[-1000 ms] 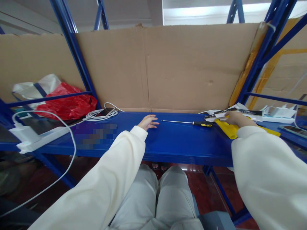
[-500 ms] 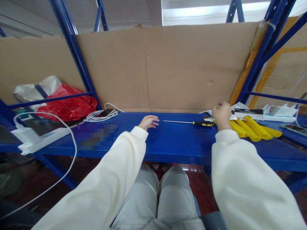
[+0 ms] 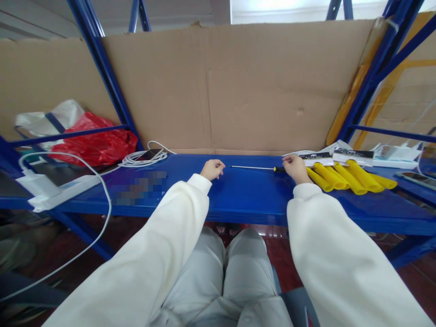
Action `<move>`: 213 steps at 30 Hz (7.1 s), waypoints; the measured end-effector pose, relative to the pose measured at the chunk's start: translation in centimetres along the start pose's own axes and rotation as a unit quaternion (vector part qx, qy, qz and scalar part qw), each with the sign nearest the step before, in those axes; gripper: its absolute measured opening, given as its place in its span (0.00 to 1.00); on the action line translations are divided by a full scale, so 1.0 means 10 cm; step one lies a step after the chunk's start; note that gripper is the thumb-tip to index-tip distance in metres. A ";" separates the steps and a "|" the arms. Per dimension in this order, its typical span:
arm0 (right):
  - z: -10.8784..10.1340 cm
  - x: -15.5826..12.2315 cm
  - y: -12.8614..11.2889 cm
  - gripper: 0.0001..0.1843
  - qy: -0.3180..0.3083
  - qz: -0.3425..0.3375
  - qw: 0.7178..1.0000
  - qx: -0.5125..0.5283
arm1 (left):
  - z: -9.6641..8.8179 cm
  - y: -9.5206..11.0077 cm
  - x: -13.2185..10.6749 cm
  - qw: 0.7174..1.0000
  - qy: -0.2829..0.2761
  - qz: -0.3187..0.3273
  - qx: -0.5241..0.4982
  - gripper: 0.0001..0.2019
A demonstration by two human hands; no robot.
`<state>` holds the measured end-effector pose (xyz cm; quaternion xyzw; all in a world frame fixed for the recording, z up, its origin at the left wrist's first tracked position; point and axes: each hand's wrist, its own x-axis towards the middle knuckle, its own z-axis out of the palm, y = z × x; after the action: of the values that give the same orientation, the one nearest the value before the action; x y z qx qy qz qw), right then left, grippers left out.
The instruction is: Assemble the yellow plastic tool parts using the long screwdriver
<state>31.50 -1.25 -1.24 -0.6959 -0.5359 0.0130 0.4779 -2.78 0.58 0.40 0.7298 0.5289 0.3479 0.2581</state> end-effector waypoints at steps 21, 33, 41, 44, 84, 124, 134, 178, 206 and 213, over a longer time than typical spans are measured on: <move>-0.01 -0.04 -0.08 0.06 -0.017 0.016 1.000 0.003 | 0.01 -0.01 0.00 1.000 -0.005 0.016 0.018 0.13; -0.02 -0.07 -0.15 0.08 -0.028 0.021 0.999 0.006 | 0.02 -0.02 0.02 0.999 -0.006 0.021 0.033 0.12; -0.02 -0.06 -0.13 0.07 -0.037 0.019 0.999 0.004 | 0.02 -0.05 0.04 0.998 -0.014 0.027 0.051 0.11; 0.01 -0.04 -0.09 0.07 -0.024 0.017 1.000 -0.009 | 0.03 -0.06 0.05 0.999 -0.011 0.031 0.043 0.11; -0.38 -0.27 -0.25 0.30 0.064 0.286 0.926 -0.237 | 0.01 -0.02 0.01 0.998 -0.016 0.036 0.056 0.12; 0.63 -0.13 -1.02 0.20 0.053 -0.155 0.986 -0.010 | 0.59 0.30 0.10 0.973 0.084 0.216 0.009 0.19; 1.09 -0.29 -1.10 0.17 -0.050 -0.066 0.971 0.223 | 0.46 0.24 0.14 0.985 0.083 0.083 -0.129 0.14; 0.70 -0.46 -1.32 0.22 -0.166 0.141 0.862 0.457 | 0.29 0.14 0.26 0.764 0.297 -0.193 -0.540 0.10; 0.71 -0.46 -1.31 0.31 -0.192 0.060 0.822 0.532 | 0.33 0.15 0.26 0.752 0.235 -0.147 -0.598 0.10; 0.65 -0.51 -1.34 0.32 -0.250 0.051 0.823 0.508 | 0.39 0.07 0.33 0.781 0.259 -0.120 -0.556 0.09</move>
<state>16.05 -1.26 1.83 -0.3542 -0.5186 0.4810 0.6118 1.32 3.50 -0.77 0.2727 0.3740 0.7235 0.5122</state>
